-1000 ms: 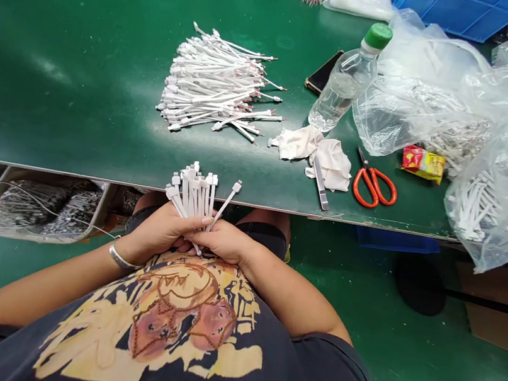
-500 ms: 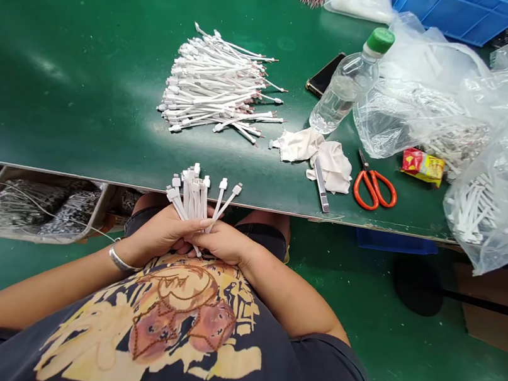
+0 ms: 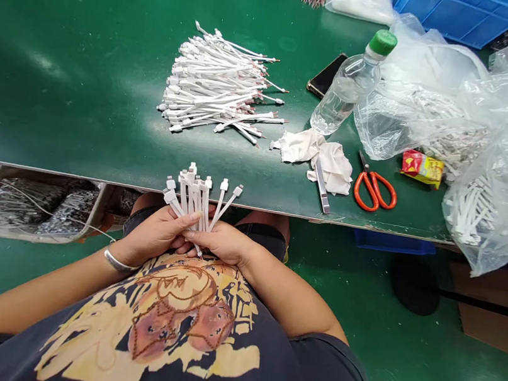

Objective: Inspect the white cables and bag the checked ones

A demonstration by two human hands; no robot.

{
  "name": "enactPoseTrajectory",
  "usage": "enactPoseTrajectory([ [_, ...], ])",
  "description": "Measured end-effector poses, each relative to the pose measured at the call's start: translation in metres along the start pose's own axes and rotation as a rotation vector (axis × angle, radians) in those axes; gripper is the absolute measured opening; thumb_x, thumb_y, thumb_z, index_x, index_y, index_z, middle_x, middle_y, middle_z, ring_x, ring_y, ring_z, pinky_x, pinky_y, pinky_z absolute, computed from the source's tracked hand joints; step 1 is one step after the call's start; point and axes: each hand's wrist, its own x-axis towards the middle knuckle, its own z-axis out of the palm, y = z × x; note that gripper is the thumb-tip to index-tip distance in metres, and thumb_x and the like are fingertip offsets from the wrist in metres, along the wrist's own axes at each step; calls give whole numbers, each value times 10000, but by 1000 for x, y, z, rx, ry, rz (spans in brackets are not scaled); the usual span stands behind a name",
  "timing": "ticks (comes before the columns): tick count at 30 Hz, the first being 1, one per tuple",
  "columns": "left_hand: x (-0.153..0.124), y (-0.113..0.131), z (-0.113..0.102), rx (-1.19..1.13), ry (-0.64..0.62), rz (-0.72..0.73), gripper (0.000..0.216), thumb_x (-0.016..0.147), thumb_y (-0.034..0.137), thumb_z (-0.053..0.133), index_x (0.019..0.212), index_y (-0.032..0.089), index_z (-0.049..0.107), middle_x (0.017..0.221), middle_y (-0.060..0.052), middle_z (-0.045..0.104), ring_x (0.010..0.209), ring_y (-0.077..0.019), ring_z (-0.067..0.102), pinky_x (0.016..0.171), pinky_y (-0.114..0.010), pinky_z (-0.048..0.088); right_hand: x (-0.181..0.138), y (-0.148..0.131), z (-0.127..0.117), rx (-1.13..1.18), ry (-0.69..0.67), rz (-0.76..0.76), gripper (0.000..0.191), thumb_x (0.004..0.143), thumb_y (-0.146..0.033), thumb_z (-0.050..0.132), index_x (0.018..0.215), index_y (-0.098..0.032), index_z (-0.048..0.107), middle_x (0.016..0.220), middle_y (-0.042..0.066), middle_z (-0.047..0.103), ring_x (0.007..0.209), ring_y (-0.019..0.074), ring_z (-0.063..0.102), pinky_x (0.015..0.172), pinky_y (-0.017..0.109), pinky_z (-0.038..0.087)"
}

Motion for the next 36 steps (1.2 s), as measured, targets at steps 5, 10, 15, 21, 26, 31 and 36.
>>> enactPoseTrajectory([
  [5, 1, -2, -1, -13, 22, 3, 384, 757, 474, 627, 609, 140, 507, 371, 47, 425, 327, -75, 418, 360, -179, 326, -1, 0, 1, 6, 14, 1, 414, 600, -472, 778, 769, -106, 683, 732, 49, 669, 684, 129, 618, 618, 232, 477],
  [10, 0, -6, -10, -39, -27, 35, 356, 755, 442, 637, 624, 122, 552, 411, 14, 495, 352, -85, 450, 389, -193, 345, -4, 1, 0, -18, 0, -34, 399, 663, -466, 743, 826, -107, 688, 748, 50, 670, 684, 116, 612, 626, 225, 481],
  [15, -7, -6, -13, -67, -28, 159, 387, 846, 422, 528, 604, 122, 546, 458, 3, 514, 433, -108, 524, 489, -228, 418, -4, 5, -2, 6, 36, -28, 400, 687, -425, 743, 936, -119, 678, 791, 61, 685, 707, 125, 633, 631, 225, 486],
  [21, -13, -4, -11, -28, -41, 195, 397, 886, 430, 463, 638, 126, 528, 481, 16, 499, 458, -107, 530, 515, -238, 428, -3, 6, -2, 16, 41, -42, 389, 722, -454, 706, 887, -103, 686, 805, 75, 687, 693, 120, 641, 592, 192, 496],
  [26, -12, -7, -13, -33, -51, 218, 392, 899, 432, 438, 662, 130, 516, 503, 19, 501, 477, -114, 547, 517, -242, 426, -4, 5, 0, 25, 67, -42, 379, 717, -463, 709, 854, -111, 684, 781, 64, 687, 664, 116, 639, 579, 192, 499],
  [31, -11, -7, -14, 15, -27, 248, 373, 905, 426, 433, 685, 134, 505, 507, 25, 492, 475, -110, 541, 517, -242, 425, -3, 6, -1, 46, 69, -49, 379, 722, -448, 709, 924, -128, 679, 780, 56, 688, 663, 120, 642, 570, 194, 495],
  [36, -9, -9, -14, 16, -4, 257, 363, 899, 424, 448, 679, 138, 492, 480, 44, 447, 434, -88, 499, 473, -216, 399, -1, 7, -4, 33, 29, -48, 424, 746, -505, 661, 920, -119, 687, 857, 91, 694, 694, 132, 645, 565, 202, 504],
])
